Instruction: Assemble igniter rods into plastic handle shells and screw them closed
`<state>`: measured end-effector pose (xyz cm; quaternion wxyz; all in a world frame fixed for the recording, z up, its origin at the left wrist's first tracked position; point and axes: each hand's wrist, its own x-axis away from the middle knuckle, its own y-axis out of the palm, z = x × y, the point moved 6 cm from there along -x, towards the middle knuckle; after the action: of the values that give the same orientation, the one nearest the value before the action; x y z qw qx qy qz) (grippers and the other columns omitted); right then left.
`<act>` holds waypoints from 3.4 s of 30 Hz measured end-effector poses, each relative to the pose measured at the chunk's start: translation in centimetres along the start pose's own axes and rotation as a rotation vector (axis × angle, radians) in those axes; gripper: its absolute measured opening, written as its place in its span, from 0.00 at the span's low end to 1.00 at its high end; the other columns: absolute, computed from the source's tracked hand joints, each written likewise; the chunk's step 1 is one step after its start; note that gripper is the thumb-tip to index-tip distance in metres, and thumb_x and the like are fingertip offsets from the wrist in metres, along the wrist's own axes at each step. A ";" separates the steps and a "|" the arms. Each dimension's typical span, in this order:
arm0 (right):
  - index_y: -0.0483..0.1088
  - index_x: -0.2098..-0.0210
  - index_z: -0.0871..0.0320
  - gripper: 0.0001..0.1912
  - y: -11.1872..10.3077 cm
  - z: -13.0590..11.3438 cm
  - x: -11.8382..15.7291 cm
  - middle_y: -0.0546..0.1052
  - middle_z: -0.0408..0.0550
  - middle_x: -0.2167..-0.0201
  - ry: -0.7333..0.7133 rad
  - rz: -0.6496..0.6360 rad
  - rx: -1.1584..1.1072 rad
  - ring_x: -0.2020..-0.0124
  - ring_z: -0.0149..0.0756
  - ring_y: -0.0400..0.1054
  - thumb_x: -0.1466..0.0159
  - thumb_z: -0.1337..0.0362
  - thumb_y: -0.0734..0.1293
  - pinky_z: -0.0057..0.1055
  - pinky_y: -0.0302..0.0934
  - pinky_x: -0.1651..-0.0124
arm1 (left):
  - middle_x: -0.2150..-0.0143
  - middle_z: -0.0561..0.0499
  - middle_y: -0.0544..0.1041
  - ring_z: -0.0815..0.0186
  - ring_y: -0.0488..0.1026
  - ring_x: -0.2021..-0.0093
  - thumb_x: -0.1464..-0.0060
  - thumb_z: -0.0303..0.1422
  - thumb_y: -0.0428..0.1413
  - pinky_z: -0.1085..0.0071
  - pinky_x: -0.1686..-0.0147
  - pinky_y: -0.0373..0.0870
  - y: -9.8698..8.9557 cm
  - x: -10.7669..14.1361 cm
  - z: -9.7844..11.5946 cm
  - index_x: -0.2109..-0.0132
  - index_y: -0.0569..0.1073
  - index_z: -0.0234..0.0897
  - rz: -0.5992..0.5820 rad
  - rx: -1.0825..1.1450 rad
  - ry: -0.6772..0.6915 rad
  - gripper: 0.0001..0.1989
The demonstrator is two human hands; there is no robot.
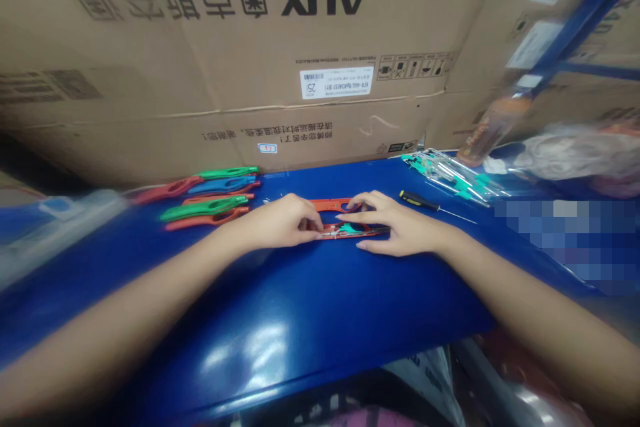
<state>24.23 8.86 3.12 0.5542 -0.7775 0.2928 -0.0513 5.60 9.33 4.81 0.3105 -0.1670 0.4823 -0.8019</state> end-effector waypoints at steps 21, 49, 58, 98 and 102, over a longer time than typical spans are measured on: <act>0.64 0.35 0.44 0.29 1.9 -0.6 -0.1 0.49 0.50 0.26 0.049 -0.165 0.012 0.27 0.55 0.45 0.35 0.54 0.68 0.59 0.39 0.30 | 0.66 0.51 0.83 0.65 0.78 0.70 0.45 0.35 0.62 0.72 0.70 0.69 0.5 0.0 -0.4 0.64 0.82 0.39 0.016 -0.069 -0.147 0.05; 0.75 0.55 0.56 0.11 -0.7 1.8 -0.3 0.76 0.51 0.58 0.116 0.140 -0.103 0.54 0.40 0.69 0.34 0.69 0.63 0.40 0.63 0.48 | 0.50 0.49 0.78 0.62 0.77 0.55 0.32 0.34 0.48 0.68 0.57 0.74 3.2 -0.1 2.5 0.50 0.80 0.45 0.105 -0.449 0.091 0.15; 0.75 0.51 0.55 0.14 -1.4 3.3 0.2 0.74 0.53 0.54 0.172 0.176 0.062 0.51 0.44 0.66 0.34 0.68 0.62 0.45 0.61 0.47 | 0.52 0.48 0.79 0.61 0.77 0.54 0.37 0.33 0.55 0.67 0.54 0.73 1.9 -0.1 2.3 0.49 0.79 0.41 0.133 -0.283 0.074 0.12; 0.77 0.54 0.54 0.12 -2.3 3.8 0.3 0.74 0.51 0.55 0.242 0.181 -0.095 0.56 0.40 0.67 0.32 0.61 0.63 0.39 0.62 0.52 | 0.66 0.51 0.84 0.63 0.80 0.69 0.48 0.41 0.64 0.72 0.69 0.73 -2.4 0.4 -2.0 0.61 0.84 0.40 0.119 -0.015 -0.282 0.12; 0.78 0.53 0.49 0.14 -1.0 4.5 0.1 0.72 0.52 0.49 0.252 0.170 0.140 0.47 0.48 0.64 0.34 0.68 0.64 0.51 0.58 0.45 | 0.54 0.46 0.82 0.60 0.79 0.56 0.41 0.36 0.59 0.65 0.54 0.74 -2.4 -0.3 -1.9 0.54 0.82 0.38 0.304 -0.164 -0.121 0.12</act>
<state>26.51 12.81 2.28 0.5683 -0.6967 0.4206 -0.1216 3.94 11.56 6.00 0.4418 -0.1647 0.5461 -0.6925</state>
